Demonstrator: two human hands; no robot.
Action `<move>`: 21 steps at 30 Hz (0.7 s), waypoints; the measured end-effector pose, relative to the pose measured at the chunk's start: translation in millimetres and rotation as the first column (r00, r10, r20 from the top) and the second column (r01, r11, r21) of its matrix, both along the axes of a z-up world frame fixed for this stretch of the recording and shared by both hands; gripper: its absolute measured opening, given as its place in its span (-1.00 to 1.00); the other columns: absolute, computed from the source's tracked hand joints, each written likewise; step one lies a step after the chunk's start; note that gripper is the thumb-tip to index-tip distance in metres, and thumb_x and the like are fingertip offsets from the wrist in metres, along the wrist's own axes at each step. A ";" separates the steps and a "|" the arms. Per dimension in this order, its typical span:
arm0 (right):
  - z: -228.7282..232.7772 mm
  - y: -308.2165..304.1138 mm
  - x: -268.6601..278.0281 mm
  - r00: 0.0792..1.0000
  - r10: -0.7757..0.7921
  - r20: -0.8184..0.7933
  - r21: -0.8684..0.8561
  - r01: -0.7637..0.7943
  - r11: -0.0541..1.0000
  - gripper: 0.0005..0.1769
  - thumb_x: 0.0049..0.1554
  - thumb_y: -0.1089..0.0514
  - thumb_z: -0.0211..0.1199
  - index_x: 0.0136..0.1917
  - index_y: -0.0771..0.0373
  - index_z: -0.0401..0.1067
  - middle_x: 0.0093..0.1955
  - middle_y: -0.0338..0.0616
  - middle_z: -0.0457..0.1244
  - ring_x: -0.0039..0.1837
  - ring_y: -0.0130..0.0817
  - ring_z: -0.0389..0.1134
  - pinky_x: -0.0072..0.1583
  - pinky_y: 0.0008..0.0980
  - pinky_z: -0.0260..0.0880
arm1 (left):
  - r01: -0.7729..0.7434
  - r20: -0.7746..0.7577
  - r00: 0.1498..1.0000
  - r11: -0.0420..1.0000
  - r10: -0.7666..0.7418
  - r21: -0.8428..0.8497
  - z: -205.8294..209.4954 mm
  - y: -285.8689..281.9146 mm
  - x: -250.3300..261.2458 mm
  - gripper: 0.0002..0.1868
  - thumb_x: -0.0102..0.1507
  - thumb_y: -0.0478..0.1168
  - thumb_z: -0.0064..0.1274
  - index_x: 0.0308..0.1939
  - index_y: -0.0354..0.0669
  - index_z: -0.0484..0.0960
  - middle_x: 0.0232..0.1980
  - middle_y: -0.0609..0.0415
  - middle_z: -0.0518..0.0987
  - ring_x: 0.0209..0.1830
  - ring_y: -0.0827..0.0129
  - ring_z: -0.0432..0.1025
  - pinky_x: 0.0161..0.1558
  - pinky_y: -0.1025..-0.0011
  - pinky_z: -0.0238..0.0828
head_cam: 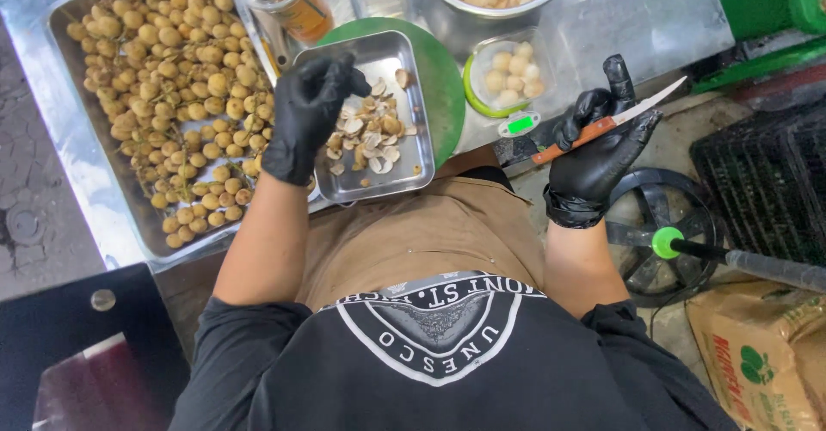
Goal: The person peels longan fruits one at a time by hand, squeezing the fruit out of its skin over a metal tray that collects the discarded peels, and drops the peeled flesh into a steel bowl. They occasionally use a small paring knife to help separate the peel, working through the tray of whole longans.
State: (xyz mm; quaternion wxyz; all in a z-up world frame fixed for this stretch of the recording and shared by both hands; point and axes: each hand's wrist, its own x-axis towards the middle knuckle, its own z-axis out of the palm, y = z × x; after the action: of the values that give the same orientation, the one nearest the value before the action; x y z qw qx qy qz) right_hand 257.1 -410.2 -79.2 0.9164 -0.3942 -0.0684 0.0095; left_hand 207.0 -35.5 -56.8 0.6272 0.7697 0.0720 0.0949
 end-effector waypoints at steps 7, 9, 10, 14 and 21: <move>-12.2 25.6 11.0 0.975 0.223 0.007 -0.205 -0.217 0.954 -0.31 0.44 -0.26 0.12 0.55 0.31 0.24 -0.05 -0.11 0.30 -0.24 -0.41 0.20 -0.23 -0.44 0.18 | -0.231 0.114 0.973 0.834 0.201 0.501 -11.4 101.0 -147.3 -0.38 0.33 -0.19 0.24 0.44 -0.26 0.42 0.41 -0.24 0.47 0.41 0.00 0.36 0.35 0.13 0.29; -13.0 22.3 26.7 0.893 0.273 0.358 -0.894 0.244 0.376 -0.46 0.59 -0.07 0.15 0.60 0.36 0.23 0.14 0.04 0.41 0.18 -0.12 0.43 0.26 -0.20 0.42 | -0.310 0.011 0.925 0.734 0.381 0.605 -22.1 118.8 -189.6 -0.42 0.35 -0.13 0.23 0.44 -0.10 0.47 0.37 -0.18 0.53 0.38 -0.01 0.39 0.35 0.12 0.31; -16.5 22.5 34.9 0.880 0.314 0.357 -0.893 0.223 0.391 -0.46 0.59 -0.07 0.15 0.60 0.36 0.23 0.14 0.04 0.41 0.18 -0.12 0.43 0.26 -0.20 0.42 | -0.343 0.010 0.905 0.716 0.425 0.609 -30.0 128.7 -208.9 -0.42 0.35 -0.13 0.23 0.44 -0.10 0.47 0.37 -0.18 0.53 0.38 -0.01 0.39 0.35 0.12 0.31; -49.5 2.4 80.6 0.882 0.358 0.305 -0.946 0.325 0.005 -0.54 0.52 0.02 0.20 0.46 0.44 0.34 0.21 0.28 0.37 0.21 -0.03 0.44 0.20 -0.15 0.41 | -0.354 -0.026 0.800 0.506 0.600 0.787 -61.7 161.8 -255.8 -0.42 0.30 -0.13 0.21 0.40 -0.10 0.49 0.31 -0.21 0.53 0.29 -0.11 0.39 0.24 0.04 0.35; -43.2 7.1 65.9 0.853 0.382 0.356 -0.925 0.264 0.274 -0.67 0.66 0.08 0.01 0.37 0.45 0.32 0.09 0.02 0.36 0.09 -0.34 0.42 0.17 -0.40 0.36 | -0.368 -0.067 0.762 0.516 0.644 0.774 -37.5 181.0 -233.3 -0.51 0.30 -0.17 0.16 0.31 -0.09 0.53 0.28 -0.20 0.53 0.23 -0.09 0.42 0.21 0.09 0.38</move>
State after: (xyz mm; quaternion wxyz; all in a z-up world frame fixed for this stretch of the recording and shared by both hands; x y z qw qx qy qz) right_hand 322.9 -403.0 -122.4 0.4331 -0.8470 -0.3074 -0.0215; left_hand -26.3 145.5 -94.3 0.1918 0.8979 0.3626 0.1598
